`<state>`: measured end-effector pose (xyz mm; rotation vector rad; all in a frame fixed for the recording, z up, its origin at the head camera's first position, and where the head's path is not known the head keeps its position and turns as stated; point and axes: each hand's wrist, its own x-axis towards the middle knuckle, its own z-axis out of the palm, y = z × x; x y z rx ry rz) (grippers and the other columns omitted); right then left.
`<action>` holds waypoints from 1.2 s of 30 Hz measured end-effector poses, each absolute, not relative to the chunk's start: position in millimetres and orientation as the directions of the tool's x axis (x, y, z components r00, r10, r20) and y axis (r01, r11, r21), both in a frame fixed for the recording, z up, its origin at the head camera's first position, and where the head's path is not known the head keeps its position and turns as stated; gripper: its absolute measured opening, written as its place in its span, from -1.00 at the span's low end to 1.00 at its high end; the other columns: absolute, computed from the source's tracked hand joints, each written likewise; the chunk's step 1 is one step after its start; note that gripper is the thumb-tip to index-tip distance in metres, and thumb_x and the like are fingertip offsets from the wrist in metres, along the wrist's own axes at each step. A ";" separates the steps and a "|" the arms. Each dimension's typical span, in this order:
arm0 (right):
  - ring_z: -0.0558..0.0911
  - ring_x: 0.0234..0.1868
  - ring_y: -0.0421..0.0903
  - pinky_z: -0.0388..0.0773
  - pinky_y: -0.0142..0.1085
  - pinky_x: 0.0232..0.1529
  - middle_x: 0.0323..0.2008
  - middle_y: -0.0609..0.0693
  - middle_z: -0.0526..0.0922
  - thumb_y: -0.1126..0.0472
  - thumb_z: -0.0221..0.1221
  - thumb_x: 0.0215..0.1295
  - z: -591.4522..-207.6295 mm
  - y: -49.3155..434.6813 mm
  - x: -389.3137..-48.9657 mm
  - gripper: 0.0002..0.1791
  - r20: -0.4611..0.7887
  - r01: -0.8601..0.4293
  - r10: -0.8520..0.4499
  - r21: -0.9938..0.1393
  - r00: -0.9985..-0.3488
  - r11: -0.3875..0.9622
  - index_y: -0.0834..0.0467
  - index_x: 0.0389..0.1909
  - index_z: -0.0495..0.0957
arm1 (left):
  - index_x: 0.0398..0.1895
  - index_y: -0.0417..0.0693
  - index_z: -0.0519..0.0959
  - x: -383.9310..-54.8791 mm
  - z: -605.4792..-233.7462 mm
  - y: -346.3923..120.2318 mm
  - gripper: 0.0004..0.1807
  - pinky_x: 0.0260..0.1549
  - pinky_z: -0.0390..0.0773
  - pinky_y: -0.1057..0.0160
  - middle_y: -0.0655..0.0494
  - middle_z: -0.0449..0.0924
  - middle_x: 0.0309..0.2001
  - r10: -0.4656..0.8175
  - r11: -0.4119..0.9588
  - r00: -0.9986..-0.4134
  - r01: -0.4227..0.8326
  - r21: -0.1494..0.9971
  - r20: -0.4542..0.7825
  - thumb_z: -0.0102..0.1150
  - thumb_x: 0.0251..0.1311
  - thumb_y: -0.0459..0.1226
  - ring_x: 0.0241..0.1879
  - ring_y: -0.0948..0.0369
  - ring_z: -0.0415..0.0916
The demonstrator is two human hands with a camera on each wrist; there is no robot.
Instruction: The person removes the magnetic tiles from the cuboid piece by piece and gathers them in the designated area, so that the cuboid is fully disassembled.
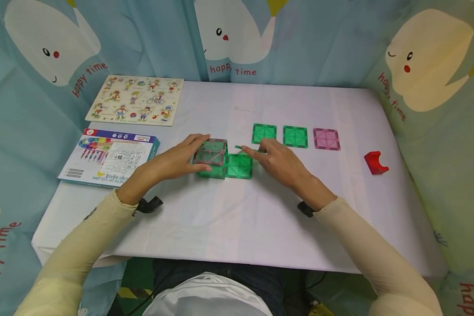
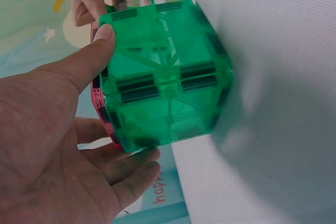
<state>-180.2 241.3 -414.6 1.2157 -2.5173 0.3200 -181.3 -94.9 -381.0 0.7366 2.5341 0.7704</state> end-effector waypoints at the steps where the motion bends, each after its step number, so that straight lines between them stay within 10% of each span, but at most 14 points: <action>1: 0.51 -0.29 0.04 0.48 -0.24 -0.41 -0.29 0.14 0.46 0.59 0.33 0.25 -413.1 243.7 -180.2 -0.27 0.387 -0.778 -0.699 -0.088 -0.602 0.621 0.05 0.42 0.58 | 0.74 -0.07 -0.10 -181.5 -381.0 -95.0 0.08 0.54 0.24 -0.09 -0.10 -0.08 0.67 0.583 0.711 -0.786 0.369 0.598 -0.207 0.29 0.43 0.13 0.64 -0.04 0.06; 10: 0.56 -0.29 0.00 0.40 -0.44 -0.29 -0.16 0.23 0.57 0.56 0.25 0.39 -389.7 268.8 -184.7 -0.43 0.453 -0.636 -0.459 -0.414 -0.764 0.651 0.16 0.38 0.60 | 0.75 -0.05 -0.11 -181.6 -382.2 -94.7 0.09 0.54 0.24 -0.08 -0.10 -0.09 0.68 0.588 0.709 -0.782 0.374 0.598 -0.208 0.30 0.42 0.13 0.64 -0.03 0.05; 18: 0.51 -0.21 0.03 0.41 -0.50 -0.28 -0.02 0.22 0.54 0.42 0.27 0.47 -372.7 300.8 -192.2 -0.51 0.137 -0.374 -0.371 -0.603 -0.919 0.705 0.11 0.37 0.62 | 0.75 -0.03 -0.11 -180.4 -381.2 -94.3 0.10 0.54 0.25 -0.08 -0.09 -0.10 0.68 0.579 0.714 -0.787 0.367 0.596 -0.210 0.29 0.41 0.15 0.65 -0.04 0.04; 28: 0.62 0.23 0.09 0.56 -0.26 0.15 0.53 0.26 0.36 0.30 0.09 0.63 -391.6 312.6 -209.0 -0.50 -0.328 -0.089 -0.480 -0.746 -0.813 0.660 0.19 0.51 0.44 | 0.75 -0.05 -0.11 -180.6 -380.7 -95.0 0.08 0.53 0.25 -0.07 -0.10 -0.09 0.68 0.577 0.718 -0.790 0.370 0.589 -0.208 0.29 0.42 0.14 0.63 -0.04 0.07; 33: 0.46 0.14 0.16 0.46 -0.10 -0.08 0.44 0.31 0.44 0.32 0.10 0.61 -399.1 300.2 -214.4 -0.52 -0.325 -0.135 -0.455 -0.674 -0.829 0.726 0.19 0.49 0.47 | 0.75 -0.04 -0.11 -180.6 -380.5 -94.6 0.09 0.53 0.25 -0.07 -0.10 -0.09 0.68 0.576 0.720 -0.790 0.369 0.587 -0.210 0.29 0.42 0.14 0.64 -0.03 0.06; 36: 0.43 -0.21 0.06 0.38 -0.25 -0.34 -0.10 0.26 0.61 0.37 0.12 0.57 -402.9 293.3 -213.4 -0.54 -0.267 -0.207 -0.447 -0.614 -0.854 0.762 0.22 0.43 0.53 | 0.75 -0.03 -0.12 -181.3 -382.0 -94.7 0.09 0.54 0.25 -0.07 -0.10 -0.09 0.68 0.582 0.717 -0.786 0.375 0.588 -0.207 0.28 0.42 0.15 0.64 -0.03 0.06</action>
